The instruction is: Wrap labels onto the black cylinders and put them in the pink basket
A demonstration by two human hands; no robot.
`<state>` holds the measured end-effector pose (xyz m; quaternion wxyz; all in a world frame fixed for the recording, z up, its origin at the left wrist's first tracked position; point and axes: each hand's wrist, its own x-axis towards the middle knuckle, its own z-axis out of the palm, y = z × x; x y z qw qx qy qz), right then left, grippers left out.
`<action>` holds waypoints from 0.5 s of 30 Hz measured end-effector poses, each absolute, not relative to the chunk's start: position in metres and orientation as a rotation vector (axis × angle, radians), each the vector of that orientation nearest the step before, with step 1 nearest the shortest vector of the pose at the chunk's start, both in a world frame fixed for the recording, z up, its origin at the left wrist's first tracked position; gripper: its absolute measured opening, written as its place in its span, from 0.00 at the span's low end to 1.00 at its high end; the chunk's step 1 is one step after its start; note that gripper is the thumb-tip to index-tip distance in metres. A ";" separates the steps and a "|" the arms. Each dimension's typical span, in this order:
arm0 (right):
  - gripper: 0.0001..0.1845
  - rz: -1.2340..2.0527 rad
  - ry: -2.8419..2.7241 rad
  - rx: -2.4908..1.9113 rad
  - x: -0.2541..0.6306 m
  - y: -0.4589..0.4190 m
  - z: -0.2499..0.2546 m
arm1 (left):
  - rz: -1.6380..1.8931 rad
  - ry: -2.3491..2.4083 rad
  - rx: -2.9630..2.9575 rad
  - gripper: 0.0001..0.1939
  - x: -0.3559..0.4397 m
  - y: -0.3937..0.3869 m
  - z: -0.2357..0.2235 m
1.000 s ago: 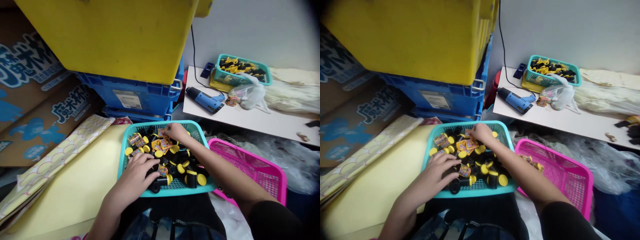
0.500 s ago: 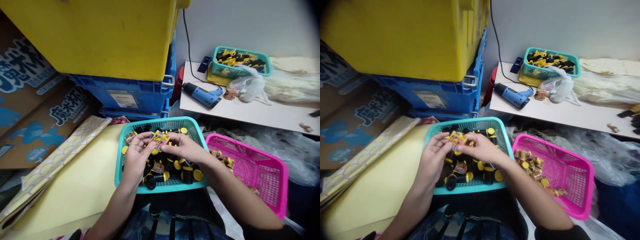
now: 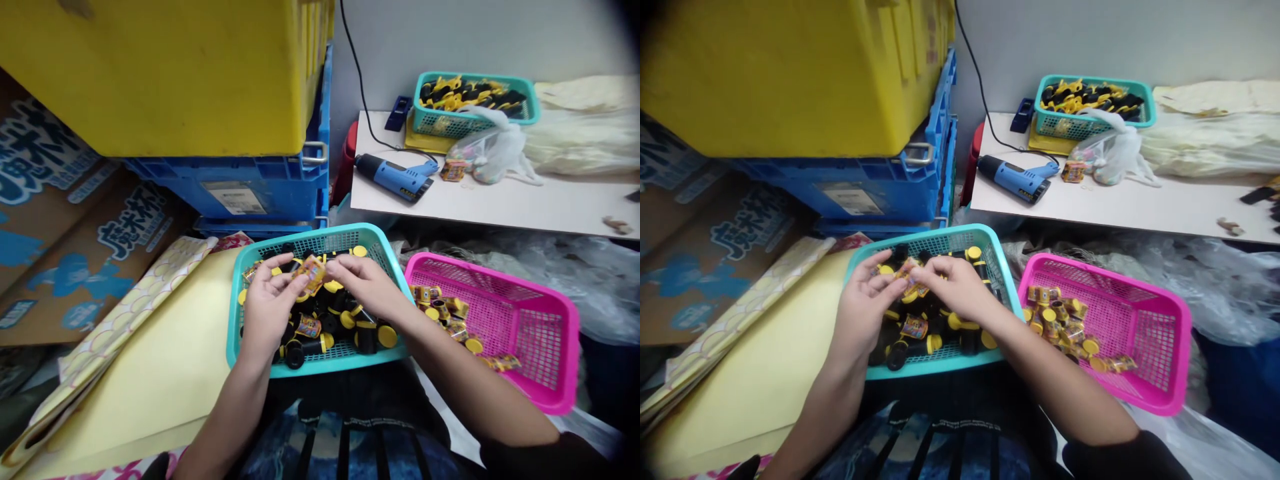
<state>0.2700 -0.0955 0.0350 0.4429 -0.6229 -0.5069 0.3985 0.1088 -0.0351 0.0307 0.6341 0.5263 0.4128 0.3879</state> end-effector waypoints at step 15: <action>0.18 0.975 -1.954 -2.002 0.294 -0.119 0.027 | 0.879 1.108 1.312 0.15 0.083 -0.021 0.006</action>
